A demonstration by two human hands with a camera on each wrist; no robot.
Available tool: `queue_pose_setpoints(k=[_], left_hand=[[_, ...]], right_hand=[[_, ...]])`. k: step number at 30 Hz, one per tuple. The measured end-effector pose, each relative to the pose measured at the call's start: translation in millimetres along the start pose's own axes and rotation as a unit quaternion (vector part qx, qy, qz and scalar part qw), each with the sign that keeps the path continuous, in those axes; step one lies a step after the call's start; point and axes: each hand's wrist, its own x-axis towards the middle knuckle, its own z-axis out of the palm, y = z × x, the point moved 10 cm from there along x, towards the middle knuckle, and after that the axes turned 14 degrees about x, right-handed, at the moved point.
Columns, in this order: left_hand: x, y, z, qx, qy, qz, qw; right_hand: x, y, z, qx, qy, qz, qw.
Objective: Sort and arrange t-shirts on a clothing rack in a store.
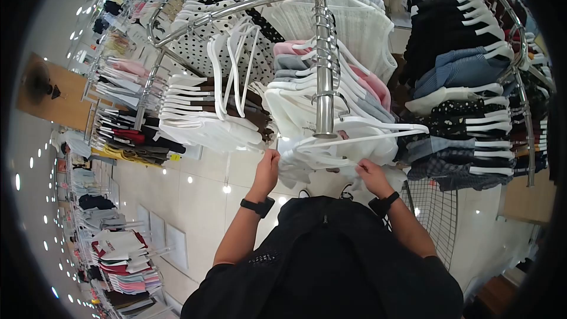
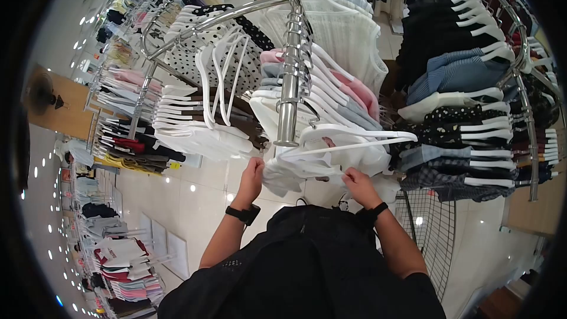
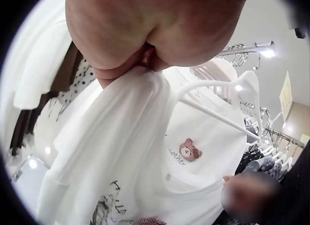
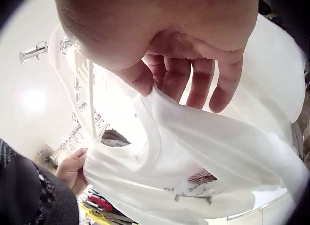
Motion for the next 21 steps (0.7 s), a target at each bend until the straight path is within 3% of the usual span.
queue_pose_setpoints(k=[3,5,7,9,10,13,19,21], left_hand=[[-18,-19,21,-0.096,-0.026,-0.012,0.995],[-26,-25,47,-0.201,-0.095,-0.029,0.975],[-32,-23,64,-0.211,-0.151,-0.009,0.966],[-42,0,71,-0.327,-0.231,-0.009,0.916],[-47,10,67,-0.345,-0.257,-0.007,0.903],[-60,30,54,-0.343,-0.287,0.041,0.893],[-91,23,27,-0.312,-0.322,0.096,0.889],[-103,16,28,-0.308,-0.332,0.127,0.882]], right_hand=[[-7,-4,37,0.026,-0.055,0.016,0.998],[-11,-7,72,0.086,-0.110,0.013,0.990],[-17,-23,95,0.067,-0.110,0.008,0.992],[-22,-47,119,0.016,-0.134,-0.028,0.990],[-25,-60,130,-0.006,-0.129,-0.100,0.987],[-46,-101,159,-0.025,-0.128,-0.119,0.984],[-91,-99,203,0.003,-0.051,-0.018,0.999],[-106,-102,211,-0.059,-0.010,-0.014,0.998]])
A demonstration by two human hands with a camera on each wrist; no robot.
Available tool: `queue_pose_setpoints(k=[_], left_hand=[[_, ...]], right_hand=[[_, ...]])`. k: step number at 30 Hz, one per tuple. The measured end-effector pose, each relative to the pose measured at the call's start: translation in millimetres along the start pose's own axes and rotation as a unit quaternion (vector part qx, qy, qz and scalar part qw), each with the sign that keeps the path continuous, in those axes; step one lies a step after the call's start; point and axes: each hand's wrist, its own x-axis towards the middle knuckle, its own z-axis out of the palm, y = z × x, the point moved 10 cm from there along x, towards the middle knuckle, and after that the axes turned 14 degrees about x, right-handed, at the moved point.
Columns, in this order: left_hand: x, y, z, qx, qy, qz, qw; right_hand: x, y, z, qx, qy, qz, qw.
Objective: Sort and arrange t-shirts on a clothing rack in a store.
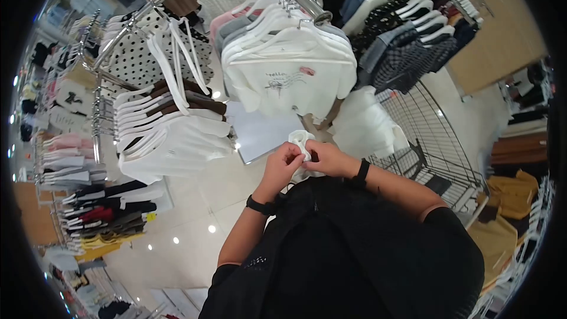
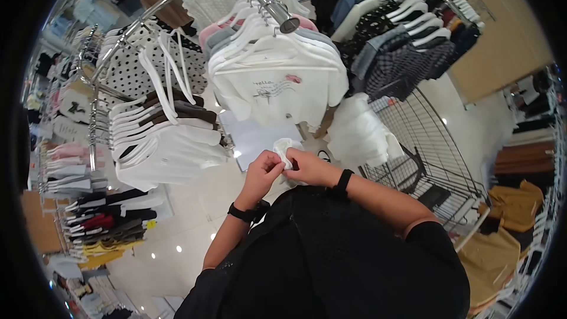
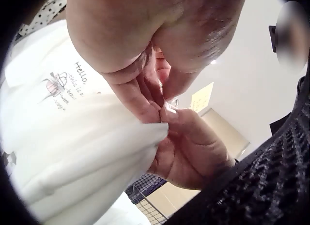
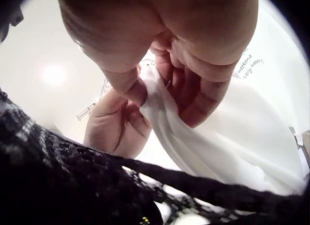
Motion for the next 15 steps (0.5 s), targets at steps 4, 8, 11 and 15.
queue_pose_setpoints(k=[4,8,11,15], left_hand=[[-19,-7,2,-0.053,-0.012,0.019,0.998],[-28,-25,-11,-0.008,0.032,0.032,0.999],[-34,-56,4,0.044,0.013,-0.012,0.999],[-50,-85,28,0.104,0.021,-0.019,0.994]], right_hand=[[-23,19,14,-0.018,0.064,0.020,0.998],[-48,9,5,-0.003,0.107,0.036,0.994],[-68,-14,-35,0.015,0.171,-0.010,0.985],[-114,-42,-127,0.034,0.286,-0.012,0.958]])
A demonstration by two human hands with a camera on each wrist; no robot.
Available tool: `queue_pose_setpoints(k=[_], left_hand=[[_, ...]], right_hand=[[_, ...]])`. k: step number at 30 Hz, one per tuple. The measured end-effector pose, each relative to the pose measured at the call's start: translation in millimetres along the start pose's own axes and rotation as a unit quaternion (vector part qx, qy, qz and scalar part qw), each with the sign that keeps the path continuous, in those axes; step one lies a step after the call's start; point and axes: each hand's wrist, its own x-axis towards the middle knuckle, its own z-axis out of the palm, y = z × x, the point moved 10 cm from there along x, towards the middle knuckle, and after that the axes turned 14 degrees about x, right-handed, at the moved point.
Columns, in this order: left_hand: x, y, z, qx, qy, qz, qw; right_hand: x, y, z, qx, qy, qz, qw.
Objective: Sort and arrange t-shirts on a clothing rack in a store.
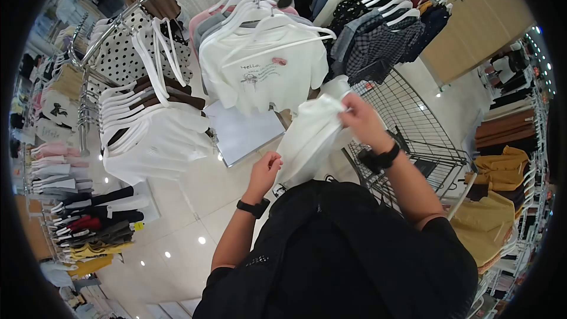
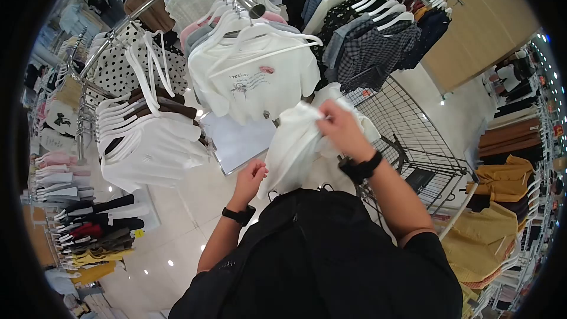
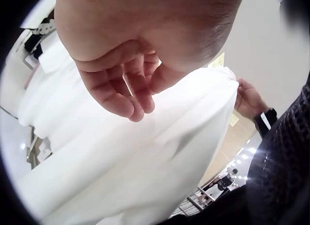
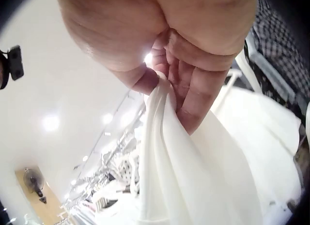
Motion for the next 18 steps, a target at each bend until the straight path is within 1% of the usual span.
queue_pose_setpoints(k=[1,2,3,4,5,6,7,8,9,10,11,12,13,14,15,16,17,18], left_hand=[[-6,-3,10,0.020,-0.001,-0.003,1.000],[-11,-5,17,0.041,-0.002,-0.004,0.999],[-16,-4,26,0.045,0.001,-0.004,0.999],[-23,-2,42,0.038,-0.010,-0.019,0.999],[-29,-3,55,0.031,-0.023,-0.036,0.999],[-32,3,67,0.051,-0.031,-0.042,0.997],[-36,13,82,0.056,-0.030,-0.048,0.997],[-36,36,96,0.126,-0.046,0.027,0.991],[-39,55,112,0.195,-0.062,0.102,0.973],[-40,55,135,0.210,-0.109,0.088,0.968],[-41,61,142,0.216,-0.103,0.080,0.968],[-42,75,152,0.235,-0.114,0.114,0.959],[-43,89,168,0.254,-0.125,0.147,0.948],[-43,89,176,0.264,-0.132,0.131,0.946],[-44,91,178,0.268,-0.128,0.124,0.947],[-45,94,185,0.284,-0.126,0.111,0.944],[-48,94,188,0.299,-0.125,0.097,0.941],[-50,96,188,0.302,-0.120,0.088,0.942]], right_hand=[[5,-1,-32,0.095,0.028,-0.032,0.995],[10,-14,-65,0.089,0.043,-0.075,0.992],[14,-17,-106,0.065,0.098,-0.069,0.991],[9,-39,-141,0.076,0.158,-0.096,0.980],[16,-33,-178,0.032,0.198,-0.113,0.973],[18,-22,-218,-0.013,0.236,-0.131,0.963],[12,0,-244,-0.006,0.234,-0.126,0.964],[8,8,-257,-0.176,0.265,-0.159,0.935],[5,18,-264,-0.340,0.287,-0.188,0.876],[7,70,-276,-0.295,0.219,-0.079,0.927],[-4,111,-267,-0.305,0.173,-0.028,0.936],[-7,169,-249,-0.270,0.063,-0.030,0.960],[-24,221,-230,-0.240,-0.001,0.067,0.968],[-45,274,-202,-0.202,-0.074,0.085,0.973],[-69,296,-171,-0.213,-0.088,-0.001,0.973],[-93,303,-148,-0.220,-0.102,-0.088,0.966],[-103,302,-133,-0.214,-0.110,-0.091,0.966],[-109,324,-135,-0.172,-0.056,0.053,0.982]])
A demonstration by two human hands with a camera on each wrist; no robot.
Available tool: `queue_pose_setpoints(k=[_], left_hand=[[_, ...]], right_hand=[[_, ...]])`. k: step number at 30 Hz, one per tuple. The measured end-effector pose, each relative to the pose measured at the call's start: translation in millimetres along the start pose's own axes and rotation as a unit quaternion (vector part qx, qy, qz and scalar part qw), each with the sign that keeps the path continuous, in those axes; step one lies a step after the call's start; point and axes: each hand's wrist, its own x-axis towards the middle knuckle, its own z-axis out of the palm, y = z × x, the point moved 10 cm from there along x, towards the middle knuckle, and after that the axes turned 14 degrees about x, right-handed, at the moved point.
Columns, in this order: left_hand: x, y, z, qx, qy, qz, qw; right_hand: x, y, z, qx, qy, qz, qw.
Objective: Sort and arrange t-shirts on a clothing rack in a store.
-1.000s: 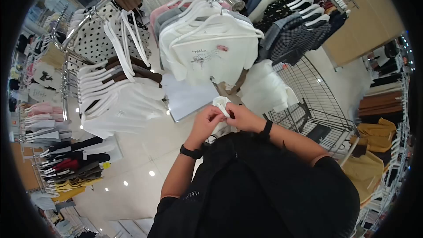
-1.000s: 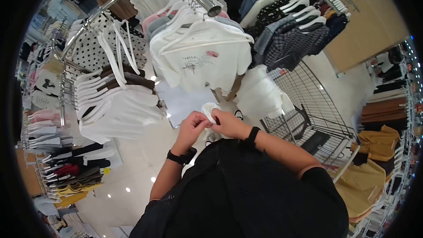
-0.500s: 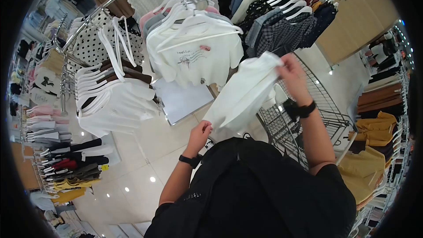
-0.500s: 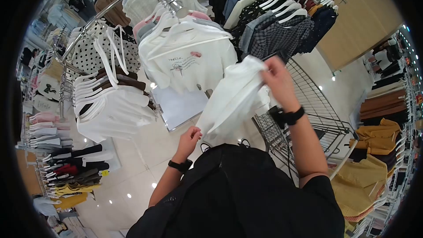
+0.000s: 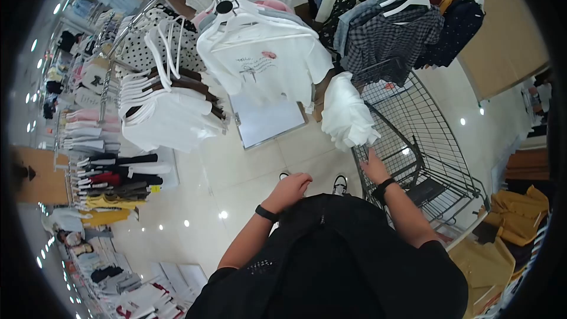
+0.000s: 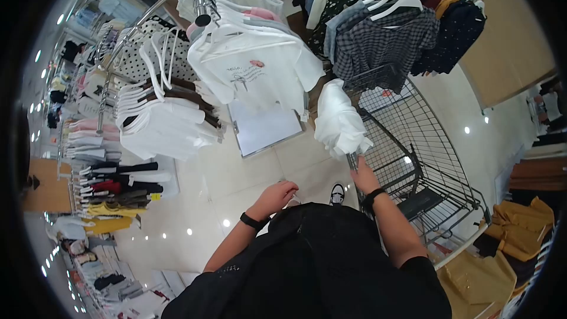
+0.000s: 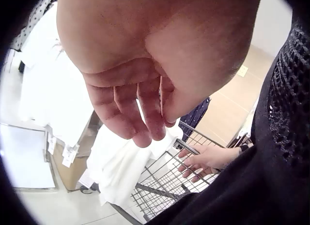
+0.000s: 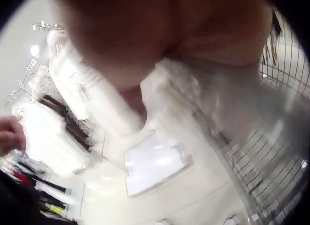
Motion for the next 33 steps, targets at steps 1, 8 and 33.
queue_pose_setpoints(k=[1,8,33], left_hand=[[-3,4,2,0.000,-0.003,-0.009,1.000],[-41,-27,21,0.018,0.025,-0.084,0.996],[-314,-331,207,-0.370,0.049,-0.466,0.802]], right_hand=[[-11,27,3,0.054,0.025,0.149,0.987],[-5,21,6,0.078,0.011,0.096,0.992],[8,9,12,-0.208,0.077,0.225,0.949]])
